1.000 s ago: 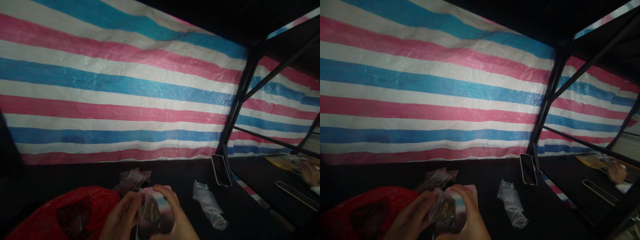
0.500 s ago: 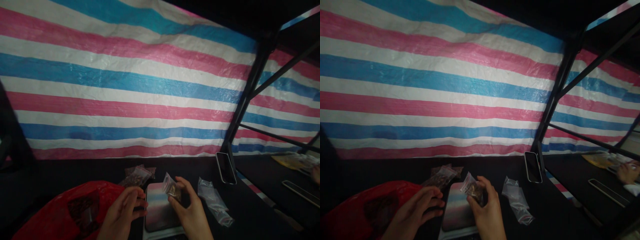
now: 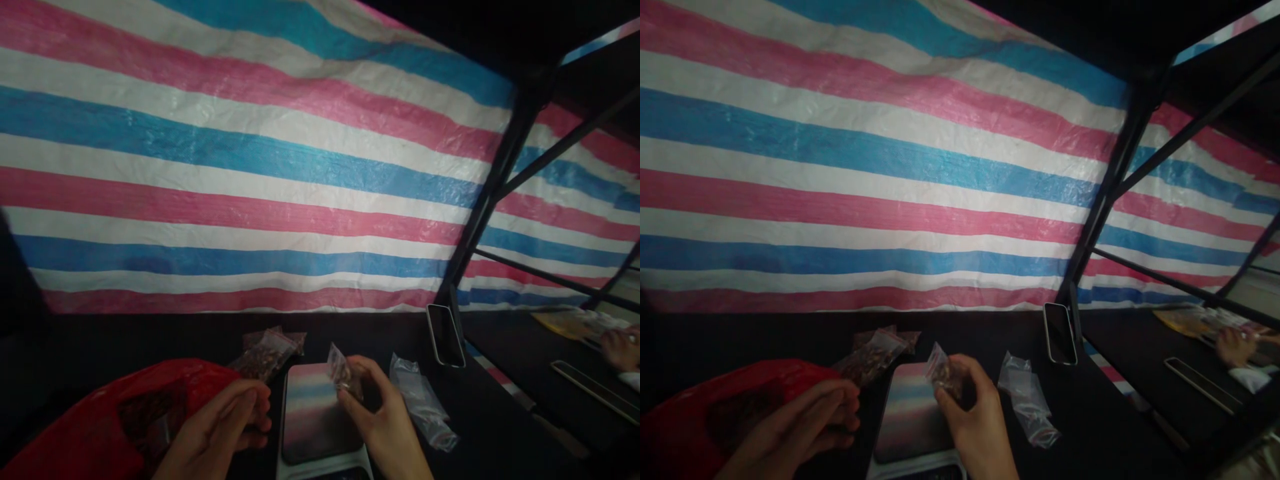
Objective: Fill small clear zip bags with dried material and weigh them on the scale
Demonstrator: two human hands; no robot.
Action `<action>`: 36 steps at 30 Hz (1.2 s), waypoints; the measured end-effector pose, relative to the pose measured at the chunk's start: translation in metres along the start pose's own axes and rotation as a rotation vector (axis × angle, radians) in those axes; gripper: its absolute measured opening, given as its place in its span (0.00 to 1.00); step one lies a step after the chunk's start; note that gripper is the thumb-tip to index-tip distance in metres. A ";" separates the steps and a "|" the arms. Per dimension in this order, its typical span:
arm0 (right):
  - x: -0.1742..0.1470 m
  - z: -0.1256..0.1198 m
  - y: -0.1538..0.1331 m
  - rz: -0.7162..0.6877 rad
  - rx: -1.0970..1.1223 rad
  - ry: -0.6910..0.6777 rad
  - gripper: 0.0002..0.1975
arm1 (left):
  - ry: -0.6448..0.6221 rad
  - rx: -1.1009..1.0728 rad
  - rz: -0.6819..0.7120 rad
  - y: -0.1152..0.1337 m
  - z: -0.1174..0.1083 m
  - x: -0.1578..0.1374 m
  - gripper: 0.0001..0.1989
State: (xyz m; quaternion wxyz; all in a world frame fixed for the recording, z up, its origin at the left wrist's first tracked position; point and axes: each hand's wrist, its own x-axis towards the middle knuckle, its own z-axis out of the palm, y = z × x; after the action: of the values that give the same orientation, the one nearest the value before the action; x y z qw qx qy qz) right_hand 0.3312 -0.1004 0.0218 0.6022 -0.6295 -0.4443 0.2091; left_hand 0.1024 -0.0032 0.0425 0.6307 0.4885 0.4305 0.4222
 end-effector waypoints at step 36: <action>0.003 -0.038 0.004 -0.120 0.365 0.633 0.15 | -0.016 0.147 0.121 0.017 -0.024 0.000 0.18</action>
State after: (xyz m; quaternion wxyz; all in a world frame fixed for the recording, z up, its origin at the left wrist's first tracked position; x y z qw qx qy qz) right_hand 0.3645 -0.1197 0.0255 0.8233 -0.5180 -0.2277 0.0441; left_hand 0.0779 0.0052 0.0554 0.5701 0.5619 0.4248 0.4229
